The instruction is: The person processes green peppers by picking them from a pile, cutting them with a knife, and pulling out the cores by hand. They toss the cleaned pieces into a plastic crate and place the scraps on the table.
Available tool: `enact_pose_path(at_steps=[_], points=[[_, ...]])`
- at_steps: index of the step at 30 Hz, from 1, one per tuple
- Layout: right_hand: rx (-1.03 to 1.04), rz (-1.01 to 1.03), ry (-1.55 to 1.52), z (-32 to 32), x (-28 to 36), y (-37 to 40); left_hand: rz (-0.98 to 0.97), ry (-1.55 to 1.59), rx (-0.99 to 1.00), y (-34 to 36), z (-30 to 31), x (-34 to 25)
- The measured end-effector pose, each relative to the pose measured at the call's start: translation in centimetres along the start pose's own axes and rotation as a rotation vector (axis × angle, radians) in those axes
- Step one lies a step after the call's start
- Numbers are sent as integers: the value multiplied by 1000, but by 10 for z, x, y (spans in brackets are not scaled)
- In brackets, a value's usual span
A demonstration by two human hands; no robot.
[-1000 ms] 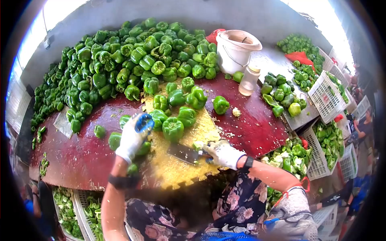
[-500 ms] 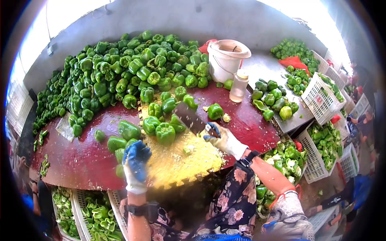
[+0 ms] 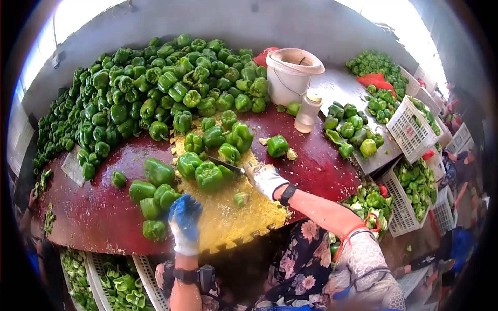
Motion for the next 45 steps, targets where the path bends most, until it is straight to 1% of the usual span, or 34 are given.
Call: enact_pose_path(at_steps=[1, 3, 4, 5, 7, 8, 9, 11, 12, 14, 16, 17, 18, 19, 20, 21, 22, 25, 26, 27, 28, 31, 32, 33, 34, 35, 36, 37, 39, 40, 41, 43, 44, 45], points=[[-2, -2, 2, 5, 0, 6, 0, 1, 4, 1, -1, 0], [79, -84, -111, 15, 1, 22, 5, -2, 41, 3, -6, -1], [-14, -17, -183, 28, 6, 36, 8, -17, 43, 5, -9, -3], [-17, -70, -233, 24, -6, 42, 8, -10, 44, 6, -12, -4], [0, -332, -340, 61, 10, 54, 16, -49, 36, 8, -14, -3], [-72, -319, -433, 67, 3, 53, 15, -56, 50, 8, -16, -3], [-187, -305, -484, 75, 1, 49, 18, -58, 53, 8, -17, 0], [-314, -376, -546, 91, -10, 46, 55, -20, 71, 5, -20, 6], [-337, -423, -560, 105, -8, 43, 64, -32, 73, 7, -22, 5], [-417, -467, -479, 95, -40, 26, 56, -57, 80, 9, -28, 1], [-425, -477, -424, 100, -46, 17, 48, -82, 87, 5, -27, 6], [-358, -530, -473, 96, -51, 15, -118, -234, 103, -1, -22, 9], [-291, -584, -523, 93, -52, 16, -200, -314, 116, 0, -25, 4], [-233, -554, -277, 81, -59, 7, -283, -390, 124, 1, -28, -2], [-185, -555, -322, 71, -63, 7, -154, -278, 124, 1, -25, 1], [-138, -555, -368, 69, -56, 10, -121, -245, 135, 0, -26, 2], [-130, -514, -388, 66, -52, 12, -88, -211, 146, 0, -27, 4], [-211, -591, -507, 59, -57, 19, -12, -181, 150, 4, -33, 6], [-215, -594, -509, 60, -58, 18, 65, -124, 133, 2, -31, 12], [-187, -570, -508, 63, -58, 15, 66, -127, 137, -1, -28, 19], [-161, -545, -507, 65, -57, 12, -69, -256, 142, -4, -28, 19], [-164, -494, -441, 64, -59, -14, -210, -395, 159, -5, -30, 21], [-333, -334, -296, 49, -75, -28, -227, -425, 157, -4, -32, 21], [-337, -333, -301, 57, -71, -34, -237, -444, 156, -4, -32, 21], [-171, -307, -203, 63, -63, -46, -248, -462, 154, -5, -33, 22], [-4, -279, -104, 66, -55, -55, -311, -546, 161, -5, -35, 21], [-11, -258, -109, 64, -56, -64, -372, -629, 168, -4, -36, 21], [-10, -257, -113, 58, -59, -70, -373, -641, 174, -4, -38, 22], [-265, -57, -165, 64, -51, -79, -375, -666, 185, -3, -44, 22], [-340, -27, -181, 64, -47, -80, -380, -689, 200, -2, -48, 21], [-337, -25, -185, 59, -46, -80, -319, -621, 213, -1, -50, 21], [-196, -357, -375, 63, -36, -65, -198, -484, 224, 3, -59, 18], [-345, -288, -312, 66, -27, -52, -45, -311, 213, 2, -59, 22], [-338, -255, -460, 74, -16, -35, 107, -133, 201, 3, -59, 27]])
Point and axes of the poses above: each hand's wrist, its own y-axis away from the middle knuckle, its own z-axis out of the back of the hand, x = y × z, the point moved 6 cm from there along -y, towards the middle knuckle, and after that the axes turned 14 degrees about -y, right-handed, at the moved point
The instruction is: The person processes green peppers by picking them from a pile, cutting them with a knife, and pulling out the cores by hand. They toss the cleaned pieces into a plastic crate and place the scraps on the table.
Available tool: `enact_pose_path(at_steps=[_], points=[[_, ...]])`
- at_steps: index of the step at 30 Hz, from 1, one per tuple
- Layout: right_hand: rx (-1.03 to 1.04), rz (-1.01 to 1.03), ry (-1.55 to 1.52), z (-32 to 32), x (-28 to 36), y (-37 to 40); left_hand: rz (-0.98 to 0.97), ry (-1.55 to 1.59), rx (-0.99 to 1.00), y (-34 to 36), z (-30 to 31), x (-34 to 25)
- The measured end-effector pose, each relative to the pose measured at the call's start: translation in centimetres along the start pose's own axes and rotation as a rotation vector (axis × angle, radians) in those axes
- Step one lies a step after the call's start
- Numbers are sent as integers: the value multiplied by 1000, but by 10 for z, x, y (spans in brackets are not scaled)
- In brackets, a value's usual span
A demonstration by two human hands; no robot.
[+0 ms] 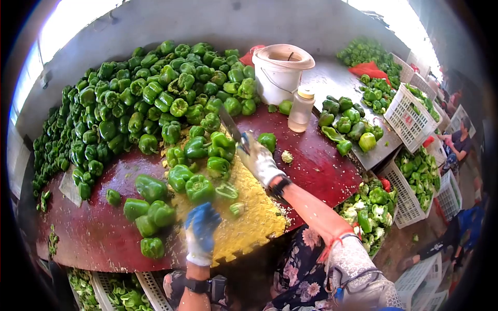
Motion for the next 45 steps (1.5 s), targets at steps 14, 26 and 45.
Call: enact_pose_path(at_steps=[14, 26, 45], points=[[256, 127, 469, 51, -37, 63, 19, 83, 5, 8, -1, -2], [-148, 67, -150, 11, 22, 29, -1, -8, 23, 8, -5, 0], [101, -101, -12, 6, 6, 15, 22, 44, -3, 11, 9, -10]])
Point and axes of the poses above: each hand's wrist, its own y-axis away from the middle knuckle, its own z-axis out of the back of the hand, x = y × z, the point moved 6 cm from there along -y, towards the middle knuckle, and after that the axes turned 14 degrees about -y, right-handed, at the moved point
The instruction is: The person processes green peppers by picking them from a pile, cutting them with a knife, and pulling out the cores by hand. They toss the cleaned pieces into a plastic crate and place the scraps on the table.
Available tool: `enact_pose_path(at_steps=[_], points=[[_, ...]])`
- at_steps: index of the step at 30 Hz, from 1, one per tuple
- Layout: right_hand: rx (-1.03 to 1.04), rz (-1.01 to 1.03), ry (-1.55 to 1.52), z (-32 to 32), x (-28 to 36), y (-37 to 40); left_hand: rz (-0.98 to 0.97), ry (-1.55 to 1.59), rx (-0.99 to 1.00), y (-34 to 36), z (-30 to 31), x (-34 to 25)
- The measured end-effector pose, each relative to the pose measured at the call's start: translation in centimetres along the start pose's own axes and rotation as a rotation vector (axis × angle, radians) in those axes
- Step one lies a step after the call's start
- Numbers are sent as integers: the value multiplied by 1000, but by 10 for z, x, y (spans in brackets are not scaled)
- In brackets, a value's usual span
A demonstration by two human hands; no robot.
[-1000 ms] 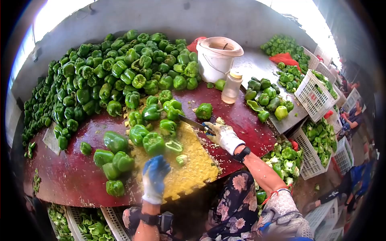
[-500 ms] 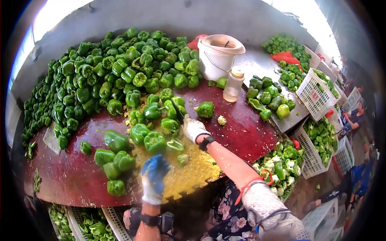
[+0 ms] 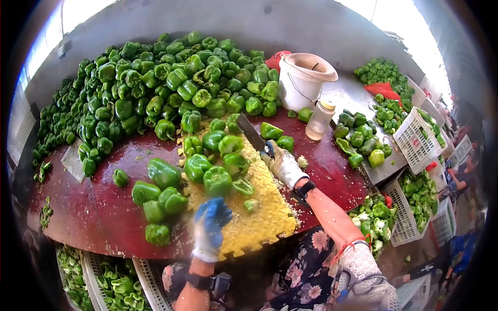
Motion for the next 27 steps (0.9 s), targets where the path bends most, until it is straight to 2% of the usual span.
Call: enact_pose_path(at_steps=[2, 4, 7, 9, 12, 13, 15, 18, 19, 21, 23, 24, 25, 27], points=[[-30, 52, 37, 3, 1, -4, 3, -9, -3, -3, -1, 0], [175, 130, 133, -1, 18, -1, 10, -17, -13, -6, 0, 3], [223, 160, 246, 0, 24, -8, 0, -20, -22, -7, 1, 4], [252, -33, 209, 11, 23, -12, 14, -22, -5, -3, -3, 3], [37, 59, 356, 37, 18, -20, 17, -30, 0, -2, -3, 4], [47, -7, 365, 38, 12, -24, 16, -27, -2, -1, -2, 4], [-21, 21, 159, 38, 20, -10, 17, -34, 3, -1, -4, 3], [89, 73, 97, 20, 44, -5, 17, 0, 17, -4, -3, 11], [107, 114, 5, 8, 36, -14, 14, -2, 16, -4, -4, 11], [43, 423, -47, -7, 39, -35, 51, -15, 28, -3, -7, 13], [-19, 492, -96, -19, 44, -54, 53, -13, 24, -2, -7, 12], [43, 395, -68, -32, 38, -67, 56, -13, 21, -2, -6, 12], [100, 422, -45, -50, 29, -86, 58, -14, 18, -2, -5, 11], [455, 225, 318, -103, -17, -122, 55, -51, 8, -2, -2, 10]])
Point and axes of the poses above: each hand's wrist, its own y-axis away from the middle knuckle, its own z-axis out of the back of the hand, x = y × z, the point moved 6 cm from there along -y, towards the middle knuckle, and after that the axes turned 14 degrees about -y, right-handed, at the moved point
